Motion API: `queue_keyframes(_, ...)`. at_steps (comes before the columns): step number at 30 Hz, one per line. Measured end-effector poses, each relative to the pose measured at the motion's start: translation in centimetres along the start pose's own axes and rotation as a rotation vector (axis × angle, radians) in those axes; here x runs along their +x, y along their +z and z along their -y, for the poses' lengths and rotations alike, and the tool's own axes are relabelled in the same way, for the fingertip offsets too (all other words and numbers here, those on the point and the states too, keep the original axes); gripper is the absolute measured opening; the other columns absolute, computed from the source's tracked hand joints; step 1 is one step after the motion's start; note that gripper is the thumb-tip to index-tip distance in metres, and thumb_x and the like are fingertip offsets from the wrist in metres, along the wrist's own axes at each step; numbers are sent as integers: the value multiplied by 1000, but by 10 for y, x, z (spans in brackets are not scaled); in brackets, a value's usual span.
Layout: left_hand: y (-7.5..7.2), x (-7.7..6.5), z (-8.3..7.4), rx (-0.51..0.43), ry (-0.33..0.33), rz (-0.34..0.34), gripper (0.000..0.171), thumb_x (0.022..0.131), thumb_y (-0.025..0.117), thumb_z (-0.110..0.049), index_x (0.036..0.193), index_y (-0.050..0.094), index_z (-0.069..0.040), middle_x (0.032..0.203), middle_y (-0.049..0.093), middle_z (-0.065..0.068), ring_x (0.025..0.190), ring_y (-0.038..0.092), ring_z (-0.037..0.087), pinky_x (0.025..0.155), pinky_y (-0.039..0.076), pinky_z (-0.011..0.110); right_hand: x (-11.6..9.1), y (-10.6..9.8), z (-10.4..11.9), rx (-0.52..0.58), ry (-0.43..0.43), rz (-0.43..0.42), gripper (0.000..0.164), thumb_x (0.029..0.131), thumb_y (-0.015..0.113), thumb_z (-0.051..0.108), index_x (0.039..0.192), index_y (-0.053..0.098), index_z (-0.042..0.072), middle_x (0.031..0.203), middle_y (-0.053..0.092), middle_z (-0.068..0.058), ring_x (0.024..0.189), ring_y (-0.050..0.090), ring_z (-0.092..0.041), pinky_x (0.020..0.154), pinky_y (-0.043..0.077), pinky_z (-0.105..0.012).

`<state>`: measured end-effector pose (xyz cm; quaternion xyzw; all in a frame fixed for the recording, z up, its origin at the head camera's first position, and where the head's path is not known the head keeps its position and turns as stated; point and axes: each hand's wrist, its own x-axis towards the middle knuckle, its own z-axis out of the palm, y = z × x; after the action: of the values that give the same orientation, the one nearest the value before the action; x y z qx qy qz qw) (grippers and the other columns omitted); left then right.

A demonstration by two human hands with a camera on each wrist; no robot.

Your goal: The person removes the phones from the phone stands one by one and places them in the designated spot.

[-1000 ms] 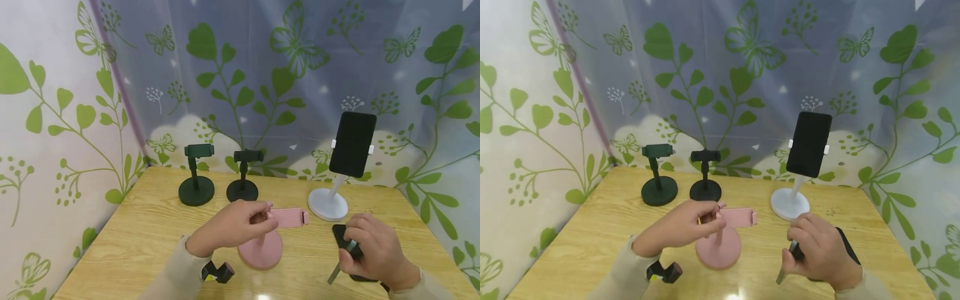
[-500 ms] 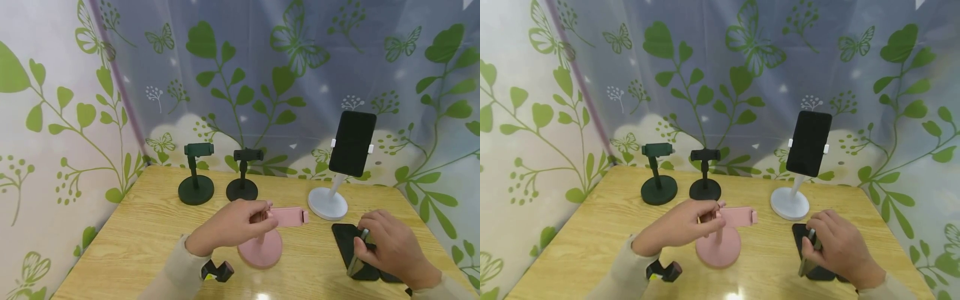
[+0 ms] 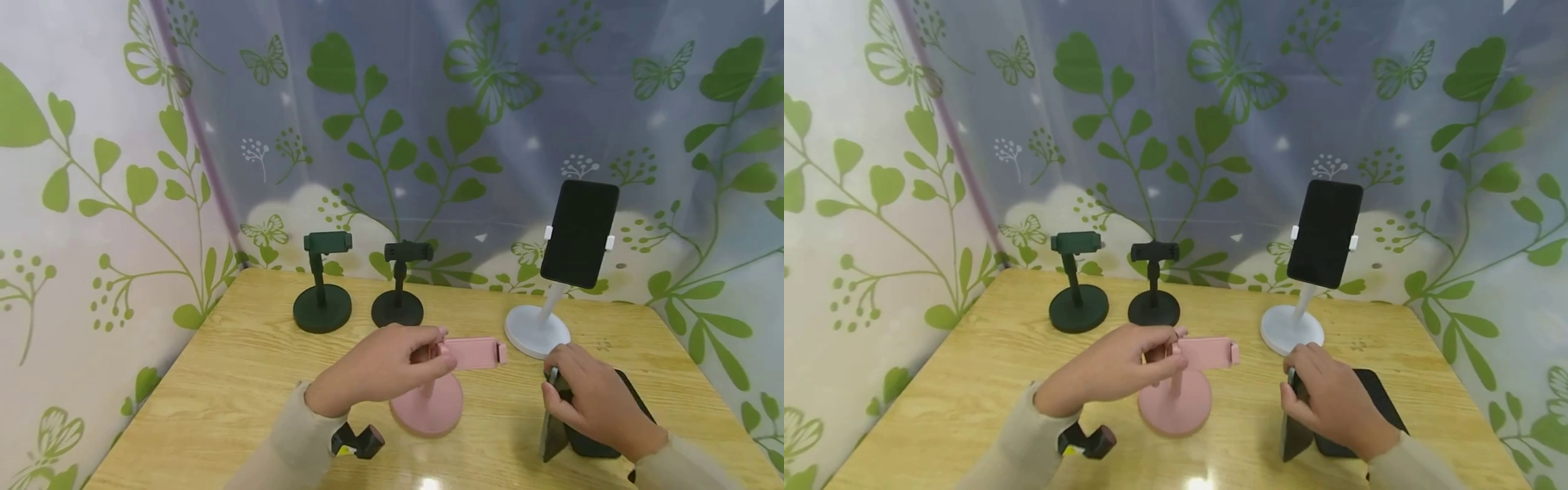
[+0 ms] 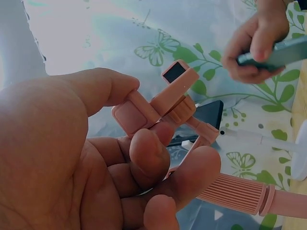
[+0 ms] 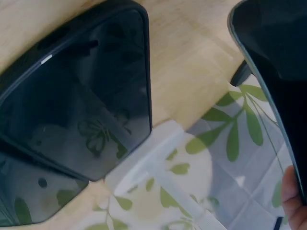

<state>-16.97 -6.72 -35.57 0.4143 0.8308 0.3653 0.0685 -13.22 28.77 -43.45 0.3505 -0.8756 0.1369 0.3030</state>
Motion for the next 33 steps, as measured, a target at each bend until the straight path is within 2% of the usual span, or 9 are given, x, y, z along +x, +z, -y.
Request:
queue_keyframes(2, 0, 0, 1, 2, 9, -7, 28, 106, 52, -50, 92, 58, -27, 70, 51, -9, 58, 42, 7, 59, 36, 24, 1, 6, -2, 24, 31, 32, 6, 96, 56, 21, 97, 53, 17, 86, 47, 13, 68, 34, 2, 55, 33, -15)
queue_keyframes(4, 0, 0, 1, 0, 13, -8, 29, 106, 51, -51, 90, 58, -28, 70, 51, -9, 58, 42, 7, 59, 37, 24, 3, 13, -4, 36, 40, 60, 9, 91, 60, 16, 97, 53, 18, 87, 47, 14, 69, 34, 2, 55, 34, -15)
queue_keyframes(11, 0, -1, 1, -9, 15, -6, 31, 107, 51, -51, 88, 57, -28, 69, 54, -9, 55, 45, 9, 58, 38, 25, 10, 32, -5, 33, 90, 141, 21, 86, 69, 10, 96, 52, 21, 84, 43, 15, 69, 34, 2, 55, 34, -18)
queue_keyframes(16, 1, 0, 1, 7, 15, -7, 29, 107, 51, -51, 90, 57, -29, 69, 52, -10, 56, 45, 8, 57, 38, 24, 18, 41, -4, -17, 185, 234, 18, 90, 72, 19, 98, 56, 21, 85, 46, 15, 73, 40, -1, 58, 38, -23)
queue_keyframes(20, 0, -1, 0, 14, 6, -13, 28, 107, 52, -50, 89, 56, -28, 68, 49, -9, 55, 41, 7, 57, 36, 24, 24, 49, -6, -57, 303, 378, 19, 94, 73, 30, 100, 60, 17, 83, 50, 10, 71, 44, -5, 61, 42, -28)
queue_keyframes(24, 0, -1, -2, 23, 3, -9, 28, 107, 51, -50, 91, 57, -28, 69, 50, -10, 56, 43, 7, 57, 37, 24, 27, 55, -8, -68, 408, 509, 26, 95, 71, 34, 105, 66, 11, 85, 56, 4, 67, 48, -7, 60, 46, -33)
queue_keyframes(28, 0, -1, -2, 30, 9, -20, 26, 107, 51, -49, 92, 59, -28, 71, 54, -11, 58, 47, 7, 58, 40, 24, 28, 59, -10, -68, 441, 566, 29, 96, 69, 34, 108, 68, 7, 91, 63, -1, 67, 54, -10, 60, 50, -37)
queue_keyframes(33, 1, 0, 0, 23, 18, -37, 26, 106, 52, -48, 90, 58, -28, 69, 53, -11, 56, 46, 7, 57, 39, 24, 27, 66, -14, -84, 459, 635, 35, 96, 69, 37, 110, 68, 6, 95, 68, -3, 68, 57, -11, 60, 50, -39)
